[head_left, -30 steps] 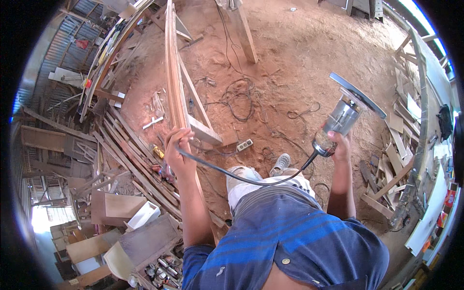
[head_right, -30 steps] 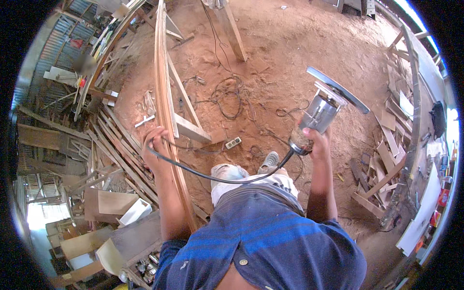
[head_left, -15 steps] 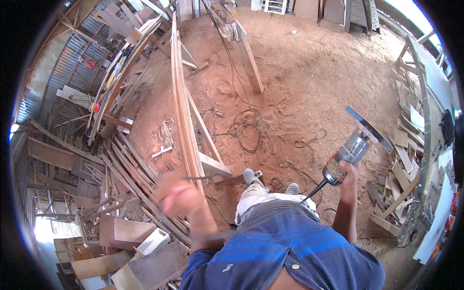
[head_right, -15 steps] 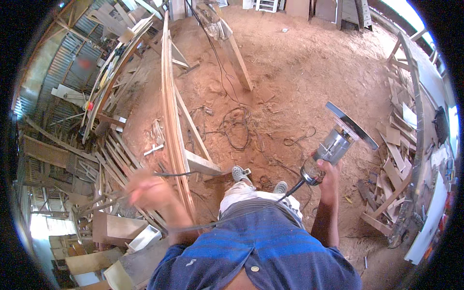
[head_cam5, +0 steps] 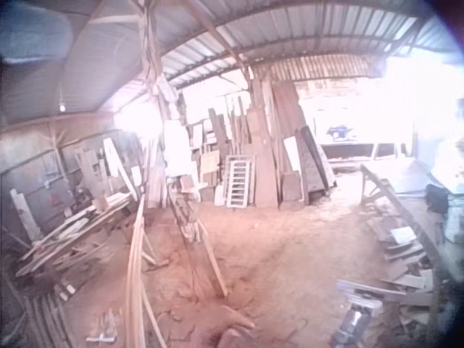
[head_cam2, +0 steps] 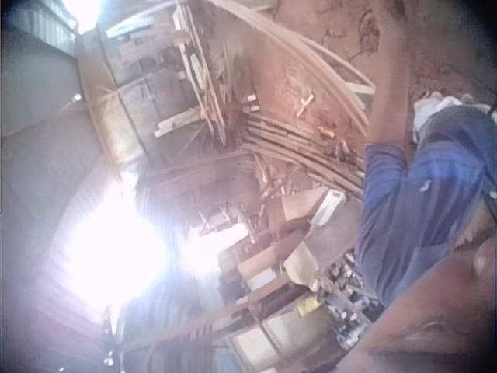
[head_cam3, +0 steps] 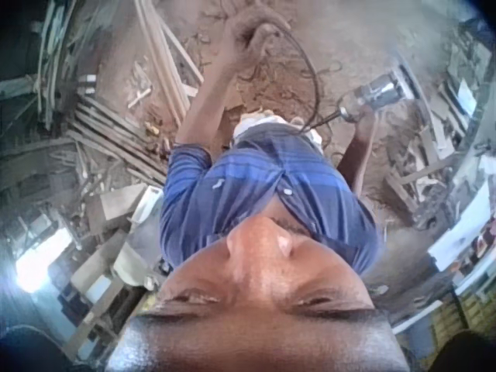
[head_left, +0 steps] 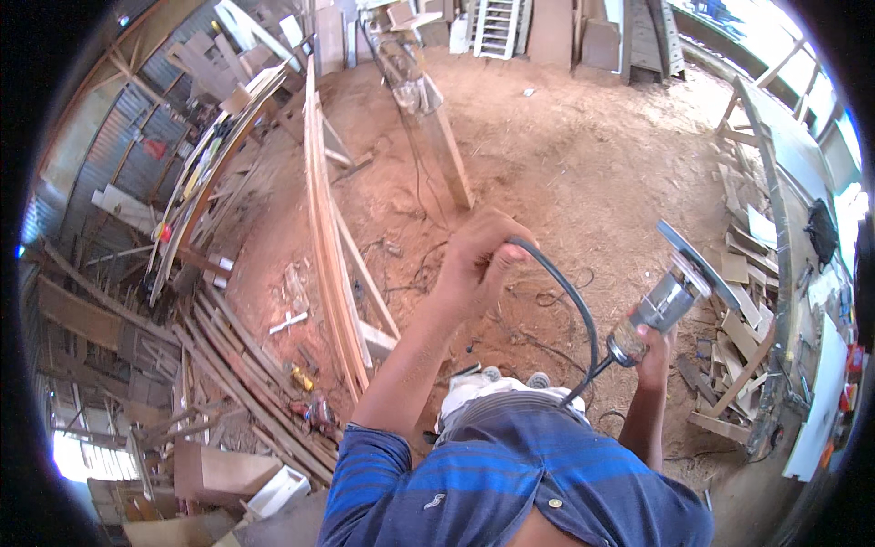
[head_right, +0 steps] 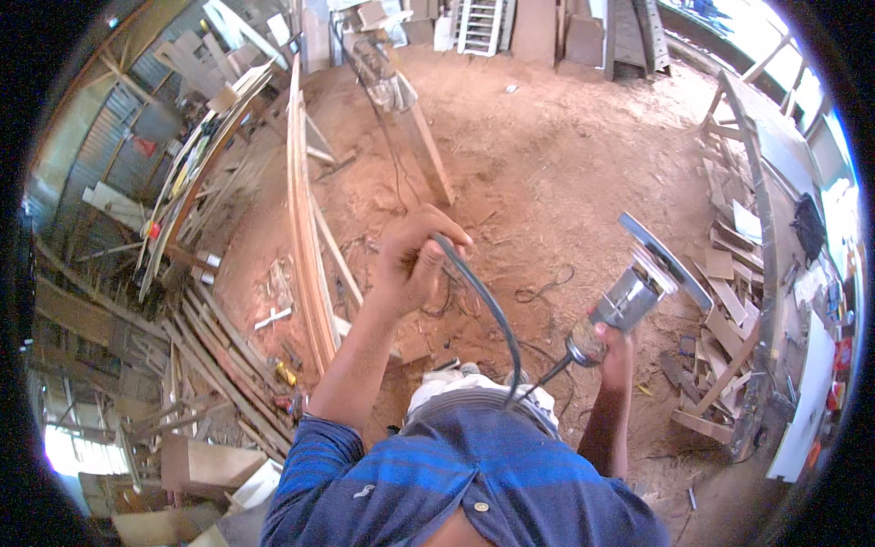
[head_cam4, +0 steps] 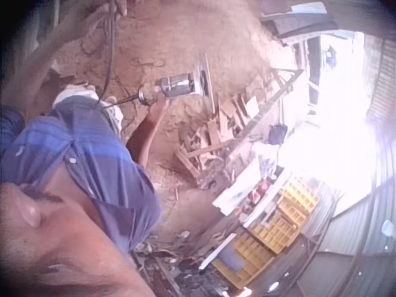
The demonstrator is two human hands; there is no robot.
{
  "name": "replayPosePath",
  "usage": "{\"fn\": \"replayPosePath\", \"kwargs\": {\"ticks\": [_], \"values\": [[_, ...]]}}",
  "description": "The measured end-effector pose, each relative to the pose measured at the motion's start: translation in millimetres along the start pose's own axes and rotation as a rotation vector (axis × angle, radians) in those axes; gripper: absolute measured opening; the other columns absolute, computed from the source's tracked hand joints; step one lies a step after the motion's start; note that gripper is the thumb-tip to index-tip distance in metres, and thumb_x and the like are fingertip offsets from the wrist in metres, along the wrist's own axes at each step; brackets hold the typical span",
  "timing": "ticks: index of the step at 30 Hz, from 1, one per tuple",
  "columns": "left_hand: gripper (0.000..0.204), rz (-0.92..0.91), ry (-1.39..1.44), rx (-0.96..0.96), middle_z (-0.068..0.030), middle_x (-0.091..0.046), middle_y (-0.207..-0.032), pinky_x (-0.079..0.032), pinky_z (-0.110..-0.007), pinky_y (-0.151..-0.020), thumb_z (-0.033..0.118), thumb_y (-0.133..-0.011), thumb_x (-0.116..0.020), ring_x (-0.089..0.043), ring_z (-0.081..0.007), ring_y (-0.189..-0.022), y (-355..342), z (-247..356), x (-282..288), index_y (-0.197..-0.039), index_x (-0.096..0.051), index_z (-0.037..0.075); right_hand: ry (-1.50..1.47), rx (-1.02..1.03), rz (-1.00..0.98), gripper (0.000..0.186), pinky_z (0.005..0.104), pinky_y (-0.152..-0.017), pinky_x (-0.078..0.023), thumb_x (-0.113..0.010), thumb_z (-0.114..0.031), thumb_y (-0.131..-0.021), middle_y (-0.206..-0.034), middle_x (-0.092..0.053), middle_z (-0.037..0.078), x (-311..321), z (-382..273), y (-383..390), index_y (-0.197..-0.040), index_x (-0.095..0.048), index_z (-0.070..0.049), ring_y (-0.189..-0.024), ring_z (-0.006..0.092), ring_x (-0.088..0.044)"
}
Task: The person uses a hand router to shape the edge of a long wooden plank, then stops to use a wrench to adjust the router's bit.
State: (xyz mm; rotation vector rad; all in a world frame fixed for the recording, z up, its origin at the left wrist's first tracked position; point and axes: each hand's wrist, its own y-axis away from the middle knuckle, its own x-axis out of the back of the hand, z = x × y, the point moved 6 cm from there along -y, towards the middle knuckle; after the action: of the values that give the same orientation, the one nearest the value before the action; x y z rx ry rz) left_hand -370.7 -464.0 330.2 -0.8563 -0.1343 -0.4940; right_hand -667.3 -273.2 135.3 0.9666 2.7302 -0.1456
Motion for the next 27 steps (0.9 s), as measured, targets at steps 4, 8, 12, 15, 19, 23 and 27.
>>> {"fn": "replayPosePath", "kwargs": {"ticks": [4,8,12,15,19,23,27], "values": [[0.035,-0.333,0.093,-0.102,-0.0099,-0.072,-0.091,-0.053,-0.037,-0.076,0.036,-0.107,-0.064,-0.067,-0.0245,-0.083,-31,-12,-41,-0.103,-0.075,0.002,0.074,0.023,0.134,0.059,0.0372,-0.076,-0.06,-0.072,-0.023,-0.069,-0.099,-0.073,0.018,30,-13,20,-0.121,-0.06,0.003,-0.087,0.0254,-0.072],[0.031,-0.713,0.13,0.188,-0.0154,-0.075,-0.098,-0.055,-0.043,-0.084,0.031,-0.104,-0.064,-0.07,-0.0318,-0.098,-24,-62,-109,-0.113,-0.077,0.004,0.103,0.065,0.276,0.06,0.039,-0.081,-0.06,-0.077,-0.023,-0.068,-0.102,-0.074,0.015,51,-23,51,-0.12,-0.063,0.004,-0.089,0.0252,-0.073],[0.028,-0.985,-0.476,0.206,-0.0204,-0.074,-0.106,-0.056,-0.049,-0.09,0.021,-0.1,-0.065,-0.071,-0.038,-0.104,-2,-148,-142,-0.121,-0.075,0.006,0.161,-0.084,0.382,0.054,0.0365,-0.081,-0.059,-0.09,-0.015,-0.069,-0.101,-0.074,0.008,69,-15,76,-0.117,-0.067,-0.003,-0.089,0.0217,-0.072],[0.036,-1.05,-0.55,0.196,-0.021,-0.074,-0.116,-0.056,-0.049,-0.096,0.022,-0.097,-0.07,-0.07,-0.0392,-0.111,3,-184,-174,-0.13,-0.071,0.009,0.171,0.072,0.337,0.063,0.0369,-0.085,-0.059,-0.093,-0.012,-0.068,-0.106,-0.073,0.007,65,-54,74,-0.124,-0.066,-0.003,-0.093,0.018,-0.071],[0.062,-1.234,0.121,0.156,-0.0211,-0.07,-0.131,-0.052,-0.045,-0.106,0.029,-0.092,-0.081,-0.066,-0.0352,-0.125,14,-97,-269,-0.146,-0.059,0.007,0.188,0.088,0.487,0.068,0.0395,-0.089,-0.06,-0.09,-0.007,-0.065,-0.11,-0.075,0.01,68,-40,106,-0.127,-0.063,-0.001,-0.1,0.0209,-0.074],[0.085,-1.262,1.0,0.208,-0.0159,-0.066,-0.139,-0.047,-0.046,-0.113,0.032,-0.086,-0.09,-0.062,-0.0319,-0.132,41,-36,-396,-0.153,-0.047,0.0,0.045,0.045,0.327,0.09,0.0389,-0.102,-0.053,-0.095,-0.017,-0.063,-0.125,-0.07,0.007,116,-33,77,-0.143,-0.058,-0.003,-0.114,0.0194,-0.065],[0.086,-1.391,1.146,0.489,-0.0122,-0.064,-0.137,-0.049,-0.041,-0.11,0.034,-0.085,-0.091,-0.062,-0.0244,-0.127,36,-12,-503,-0.15,-0.048,-0.001,-0.029,0.173,0.25,0.082,0.0383,-0.102,-0.052,-0.092,-0.016,-0.062,-0.124,-0.069,0.006,181,-55,22,-0.137,-0.061,-0.003,-0.114,0.0186,-0.064]]}}
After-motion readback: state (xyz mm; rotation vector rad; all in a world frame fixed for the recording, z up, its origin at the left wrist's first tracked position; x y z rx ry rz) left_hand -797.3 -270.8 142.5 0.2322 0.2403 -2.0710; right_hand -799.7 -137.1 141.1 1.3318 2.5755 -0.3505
